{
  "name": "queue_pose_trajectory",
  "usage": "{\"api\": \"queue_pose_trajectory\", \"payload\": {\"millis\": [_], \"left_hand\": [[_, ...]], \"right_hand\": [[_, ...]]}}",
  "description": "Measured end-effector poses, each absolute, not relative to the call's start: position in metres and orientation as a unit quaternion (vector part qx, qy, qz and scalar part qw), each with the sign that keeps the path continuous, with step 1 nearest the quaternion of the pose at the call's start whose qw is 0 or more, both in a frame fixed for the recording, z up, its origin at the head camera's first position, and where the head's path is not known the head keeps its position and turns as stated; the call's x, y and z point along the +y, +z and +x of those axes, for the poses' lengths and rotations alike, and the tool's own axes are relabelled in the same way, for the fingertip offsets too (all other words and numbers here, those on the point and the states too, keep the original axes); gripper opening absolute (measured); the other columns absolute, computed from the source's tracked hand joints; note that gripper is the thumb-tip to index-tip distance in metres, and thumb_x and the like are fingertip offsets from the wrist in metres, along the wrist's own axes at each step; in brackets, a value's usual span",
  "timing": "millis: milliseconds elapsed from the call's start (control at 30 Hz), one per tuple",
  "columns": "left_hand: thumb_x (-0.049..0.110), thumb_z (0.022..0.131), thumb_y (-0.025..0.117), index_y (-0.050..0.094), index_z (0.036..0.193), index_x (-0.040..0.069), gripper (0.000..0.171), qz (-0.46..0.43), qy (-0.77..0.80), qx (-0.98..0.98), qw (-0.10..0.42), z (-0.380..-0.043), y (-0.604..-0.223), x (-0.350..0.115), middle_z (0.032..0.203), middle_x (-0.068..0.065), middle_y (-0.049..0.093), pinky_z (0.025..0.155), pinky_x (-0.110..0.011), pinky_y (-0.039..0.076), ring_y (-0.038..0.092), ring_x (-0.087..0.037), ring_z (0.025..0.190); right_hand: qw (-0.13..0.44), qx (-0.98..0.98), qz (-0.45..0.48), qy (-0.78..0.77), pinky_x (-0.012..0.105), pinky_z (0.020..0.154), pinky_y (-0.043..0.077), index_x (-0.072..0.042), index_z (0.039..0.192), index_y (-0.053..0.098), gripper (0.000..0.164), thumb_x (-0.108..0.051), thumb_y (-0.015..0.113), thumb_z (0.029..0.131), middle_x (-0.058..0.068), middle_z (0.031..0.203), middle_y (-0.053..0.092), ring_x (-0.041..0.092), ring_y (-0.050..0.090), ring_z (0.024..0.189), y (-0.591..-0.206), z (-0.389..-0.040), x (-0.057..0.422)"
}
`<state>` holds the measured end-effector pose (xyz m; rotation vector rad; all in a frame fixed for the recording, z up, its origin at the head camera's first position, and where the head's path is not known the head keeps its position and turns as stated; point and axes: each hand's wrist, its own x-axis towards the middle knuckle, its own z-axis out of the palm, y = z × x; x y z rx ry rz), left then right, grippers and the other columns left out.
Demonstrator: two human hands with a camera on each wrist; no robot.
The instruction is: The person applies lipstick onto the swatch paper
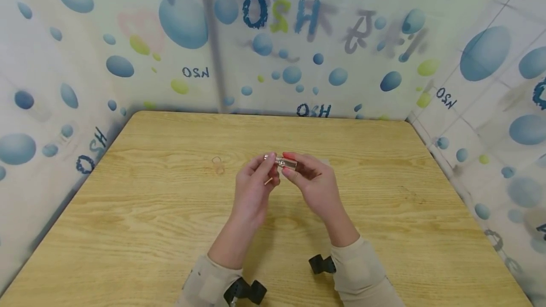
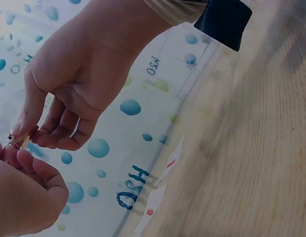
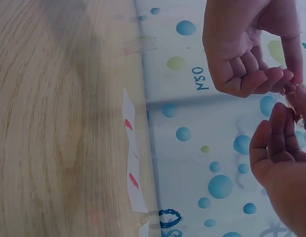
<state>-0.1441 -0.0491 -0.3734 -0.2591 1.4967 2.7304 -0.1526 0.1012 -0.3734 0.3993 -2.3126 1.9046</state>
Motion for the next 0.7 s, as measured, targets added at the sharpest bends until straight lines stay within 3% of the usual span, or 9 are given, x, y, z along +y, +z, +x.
{"api": "queue_pose_trajectory", "payload": {"millis": [300,533,700], "left_hand": [[0.023,0.103,0.073,0.066,0.092,0.012,0.017,-0.078,0.864,0.497,-0.021,-0.142,-0.373,-0.049,0.077,0.005,0.062,0.07,-0.023,0.05,0.055,-0.01,0.073],[0.033,0.105,0.071,0.07,0.112,0.009,0.025,-0.057,0.799,0.598,-0.029,-0.147,-0.374,-0.062,0.083,0.003,0.063,0.076,-0.027,0.054,0.058,-0.014,0.076],[0.043,0.104,0.069,0.073,0.119,0.013,0.034,-0.058,0.69,0.715,-0.099,-0.159,-0.375,-0.087,0.092,0.001,0.069,0.076,-0.025,0.055,0.062,-0.014,0.081]], "right_hand": [[0.077,-0.761,0.152,0.626,0.022,0.061,0.039,-0.005,0.128,0.078,0.031,-0.005,0.076,0.097,0.017,0.103,0.071,0.013,0.047,0.072,-0.374,-0.152,0.101],[0.067,-0.751,0.139,0.642,0.02,0.067,0.049,-0.005,0.131,0.076,0.032,-0.007,0.075,0.099,0.021,0.108,0.074,0.01,0.058,0.077,-0.374,-0.153,0.102],[0.065,-0.745,0.101,0.656,0.018,0.072,0.054,-0.003,0.132,0.075,0.034,-0.006,0.075,0.098,0.022,0.119,0.076,0.007,0.067,0.086,-0.375,-0.157,0.107]]}}
